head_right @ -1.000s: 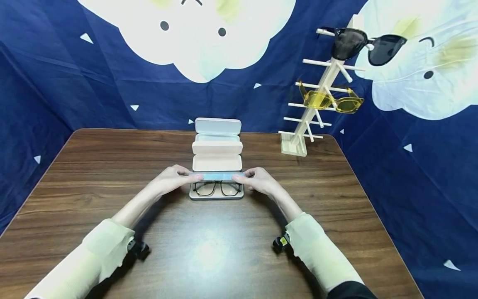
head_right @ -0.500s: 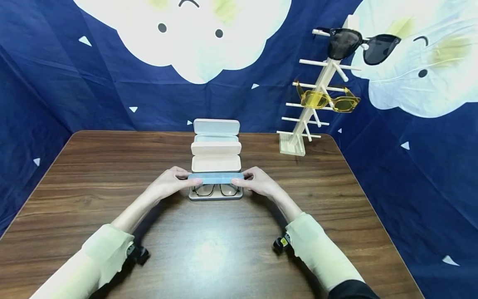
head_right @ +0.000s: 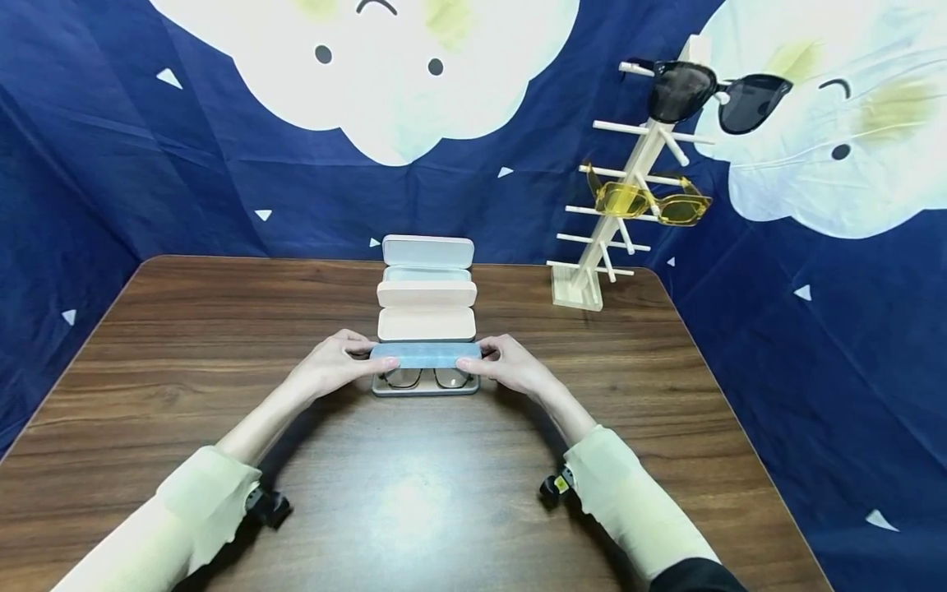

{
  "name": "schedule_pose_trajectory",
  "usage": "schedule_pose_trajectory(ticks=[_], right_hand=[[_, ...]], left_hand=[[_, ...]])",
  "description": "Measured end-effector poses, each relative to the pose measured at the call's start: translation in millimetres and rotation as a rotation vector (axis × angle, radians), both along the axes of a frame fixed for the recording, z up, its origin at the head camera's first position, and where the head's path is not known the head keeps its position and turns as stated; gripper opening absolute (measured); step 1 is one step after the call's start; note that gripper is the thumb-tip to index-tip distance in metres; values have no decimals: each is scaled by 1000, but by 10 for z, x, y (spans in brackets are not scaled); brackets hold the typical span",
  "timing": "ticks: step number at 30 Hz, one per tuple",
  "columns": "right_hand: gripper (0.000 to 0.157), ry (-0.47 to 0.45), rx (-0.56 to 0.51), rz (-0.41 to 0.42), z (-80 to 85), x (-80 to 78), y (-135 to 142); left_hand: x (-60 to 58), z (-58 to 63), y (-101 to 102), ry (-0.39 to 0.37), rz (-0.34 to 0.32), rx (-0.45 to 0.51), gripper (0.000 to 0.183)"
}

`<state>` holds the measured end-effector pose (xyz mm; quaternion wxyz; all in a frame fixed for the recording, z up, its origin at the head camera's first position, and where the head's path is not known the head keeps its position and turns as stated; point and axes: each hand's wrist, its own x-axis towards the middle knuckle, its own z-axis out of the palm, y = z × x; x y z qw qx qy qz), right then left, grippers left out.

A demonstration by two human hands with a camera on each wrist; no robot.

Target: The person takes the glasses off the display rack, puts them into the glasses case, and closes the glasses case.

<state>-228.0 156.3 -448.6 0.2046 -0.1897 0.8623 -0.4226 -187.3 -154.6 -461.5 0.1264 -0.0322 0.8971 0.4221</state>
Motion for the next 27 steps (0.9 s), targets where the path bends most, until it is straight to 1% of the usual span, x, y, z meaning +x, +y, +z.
schedule_pose_trajectory(ticks=[10, 13, 16, 19, 23, 27], right_hand=[[33, 17, -51, 27, -63, 11, 6], [36, 61, -26, 21, -93, 34, 2], [39, 121, 10, 11, -114, 63, 1], [41, 149, 27, -6, -122, 88, 2], [50, 157, 60, -43, -122, 113, -1], [59, 173, 107, -65, -130, 133, -4]], left_hand=[[12, -29, -11, 57, -43, -36, 99], [23, -40, -10, 97, -69, -68, 99], [46, -41, -8, 152, -106, -125, 95], [70, -24, -2, 186, -137, -174, 91], [108, -9, 21, 200, -144, -201, 91], [159, -27, 59, 230, -139, -231, 92]])
